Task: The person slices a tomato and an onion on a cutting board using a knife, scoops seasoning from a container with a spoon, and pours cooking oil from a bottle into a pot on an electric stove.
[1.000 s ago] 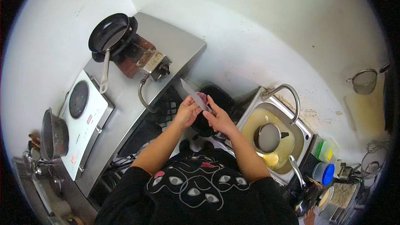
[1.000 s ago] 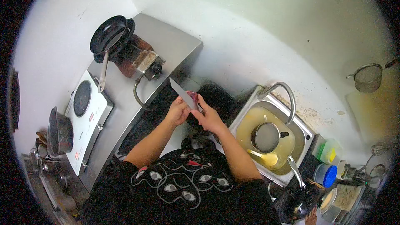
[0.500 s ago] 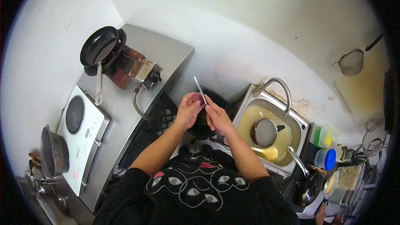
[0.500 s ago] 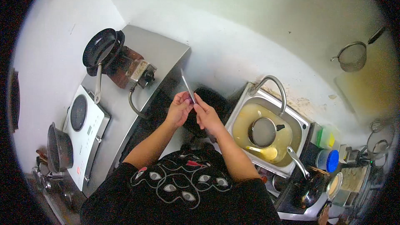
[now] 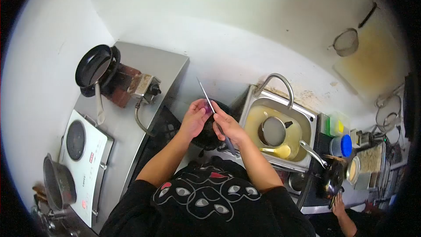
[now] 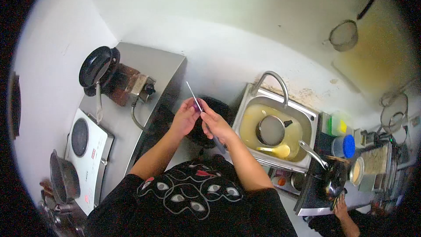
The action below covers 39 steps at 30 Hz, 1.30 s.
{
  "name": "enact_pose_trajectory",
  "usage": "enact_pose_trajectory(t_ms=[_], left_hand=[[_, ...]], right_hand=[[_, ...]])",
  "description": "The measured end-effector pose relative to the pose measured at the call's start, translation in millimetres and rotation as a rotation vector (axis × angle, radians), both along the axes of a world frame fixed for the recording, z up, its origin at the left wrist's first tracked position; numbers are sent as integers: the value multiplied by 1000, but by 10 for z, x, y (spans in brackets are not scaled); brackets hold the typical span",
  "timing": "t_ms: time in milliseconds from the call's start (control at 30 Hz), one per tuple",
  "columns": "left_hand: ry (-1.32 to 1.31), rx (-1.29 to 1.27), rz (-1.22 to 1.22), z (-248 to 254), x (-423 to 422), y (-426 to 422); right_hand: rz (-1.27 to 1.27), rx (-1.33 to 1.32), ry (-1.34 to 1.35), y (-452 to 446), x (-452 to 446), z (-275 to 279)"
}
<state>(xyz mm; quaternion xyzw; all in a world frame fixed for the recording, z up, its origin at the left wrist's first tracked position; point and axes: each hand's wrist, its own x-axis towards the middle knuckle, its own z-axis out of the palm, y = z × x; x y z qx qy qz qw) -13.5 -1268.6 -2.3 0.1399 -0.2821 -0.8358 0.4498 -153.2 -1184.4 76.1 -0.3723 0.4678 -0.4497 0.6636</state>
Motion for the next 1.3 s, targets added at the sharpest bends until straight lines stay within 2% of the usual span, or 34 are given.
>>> enact_pose_trajectory(t_ms=[100,267,433,633,833,1033,1133,1300], left_hand=[[11,-7,-52,17,-40,7],[68,21,-228,92,-48,2],[128,82,-389,160,-22,-3],[37,64,-379,116,36,-28],[109,54,-392,188,173,-38],[95,156,-315,99,379,-117],[-83,39,-232,-77,421,-188],[-35,64,-299,17,464,-157]], right_hand=[[-57,0,35,62,-33,-32],[-211,61,-145,190,-146,-53],[-225,76,-200,259,-216,5],[-209,69,-94,216,-204,-26],[-172,93,-16,18,-203,-195],[-102,155,-114,-125,-139,-205],[-73,151,-67,-195,-83,-219],[-120,163,7,-345,-136,-459]])
